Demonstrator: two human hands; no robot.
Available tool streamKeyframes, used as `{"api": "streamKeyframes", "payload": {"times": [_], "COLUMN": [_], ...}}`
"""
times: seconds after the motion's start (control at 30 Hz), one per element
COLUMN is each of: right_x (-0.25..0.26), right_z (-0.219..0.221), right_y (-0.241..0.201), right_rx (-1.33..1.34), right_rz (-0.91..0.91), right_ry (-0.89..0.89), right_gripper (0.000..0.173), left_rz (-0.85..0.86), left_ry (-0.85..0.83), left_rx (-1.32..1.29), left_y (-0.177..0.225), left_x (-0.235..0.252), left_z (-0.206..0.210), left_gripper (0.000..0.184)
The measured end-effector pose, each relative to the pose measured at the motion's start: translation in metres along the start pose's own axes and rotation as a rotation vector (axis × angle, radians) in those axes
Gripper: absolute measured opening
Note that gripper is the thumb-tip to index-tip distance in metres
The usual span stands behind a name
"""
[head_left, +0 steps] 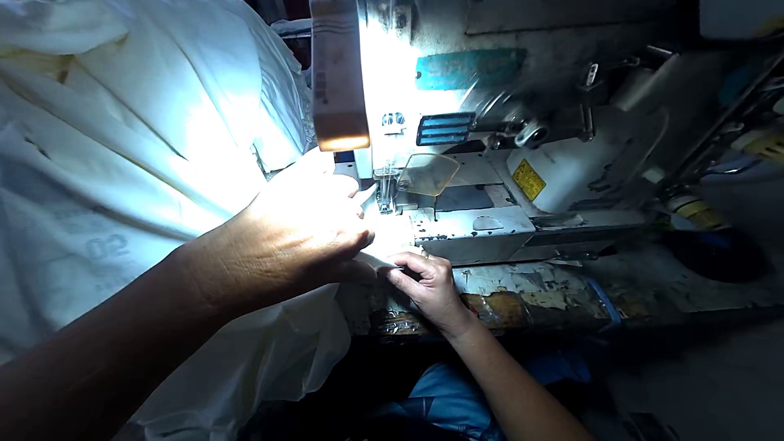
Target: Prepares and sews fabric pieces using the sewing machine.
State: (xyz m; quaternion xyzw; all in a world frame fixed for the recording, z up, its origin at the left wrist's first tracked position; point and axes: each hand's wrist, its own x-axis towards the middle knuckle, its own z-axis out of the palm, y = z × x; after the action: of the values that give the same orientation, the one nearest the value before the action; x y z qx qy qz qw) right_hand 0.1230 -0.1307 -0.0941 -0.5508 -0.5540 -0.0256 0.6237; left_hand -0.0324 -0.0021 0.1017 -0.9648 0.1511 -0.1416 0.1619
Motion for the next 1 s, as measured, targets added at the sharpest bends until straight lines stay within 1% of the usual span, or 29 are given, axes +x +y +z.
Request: {"api": "streamKeyframes", "payload": {"times": [0.2, 0.23, 0.3, 0.33, 0.37, 0.43, 0.47, 0.53, 0.63, 0.73, 0.87, 0.93, 1.0], "right_x": [0.002, 0.001, -0.003, -0.008, -0.013, -0.023, -0.028, -0.031, -0.029, -0.019, 0.002, 0.007, 0.007], "right_z": [0.001, 0.001, 0.002, 0.002, 0.003, 0.006, 0.008, 0.007, 0.007, 0.010, 0.014, 0.011, -0.003], "right_y": [-0.002, -0.003, -0.010, -0.015, -0.020, -0.028, -0.031, -0.036, -0.039, -0.033, -0.020, -0.016, -0.024], "right_rx": [-0.094, -0.102, -0.104, -0.102, -0.098, -0.084, -0.076, -0.083, -0.086, -0.060, -0.105, -0.079, -0.010], "right_rz": [-0.036, -0.029, -0.013, -0.010, -0.014, -0.021, -0.024, -0.034, -0.049, -0.048, -0.039, -0.067, -0.151], "right_ry": [0.040, 0.044, 0.048, 0.048, 0.056, 0.079, 0.094, 0.114, 0.130, 0.142, 0.153, 0.112, 0.008], "right_gripper": [0.015, 0.014, 0.014, 0.013, 0.012, 0.013, 0.013, 0.014, 0.013, 0.012, 0.012, 0.013, 0.012], "left_rz": [-0.013, -0.016, -0.045, -0.063, -0.089, -0.170, -0.209, -0.279, -0.303, -0.313, -0.370, -0.438, -0.493], "left_ry": [-0.036, -0.028, 0.065, 0.140, 0.198, 0.200, 0.207, 0.240, 0.256, 0.269, 0.289, 0.300, 0.354], "left_rx": [0.043, 0.042, 0.014, -0.015, -0.052, -0.100, -0.109, -0.113, -0.102, -0.108, -0.115, -0.136, -0.152], "left_y": [0.004, 0.005, 0.013, 0.019, 0.026, 0.036, 0.038, 0.041, 0.039, 0.029, 0.018, 0.032, 0.059], "left_x": [-0.001, -0.002, -0.006, -0.009, -0.014, -0.027, -0.031, -0.034, -0.030, -0.020, -0.010, -0.010, -0.018], "left_z": [-0.003, -0.003, 0.005, 0.019, 0.036, 0.074, 0.089, 0.102, 0.098, 0.094, 0.098, 0.100, 0.113], "left_gripper": [0.051, 0.051, 0.051, 0.048, 0.042, 0.021, 0.016, 0.017, 0.018, 0.018, 0.016, 0.018, 0.021]}}
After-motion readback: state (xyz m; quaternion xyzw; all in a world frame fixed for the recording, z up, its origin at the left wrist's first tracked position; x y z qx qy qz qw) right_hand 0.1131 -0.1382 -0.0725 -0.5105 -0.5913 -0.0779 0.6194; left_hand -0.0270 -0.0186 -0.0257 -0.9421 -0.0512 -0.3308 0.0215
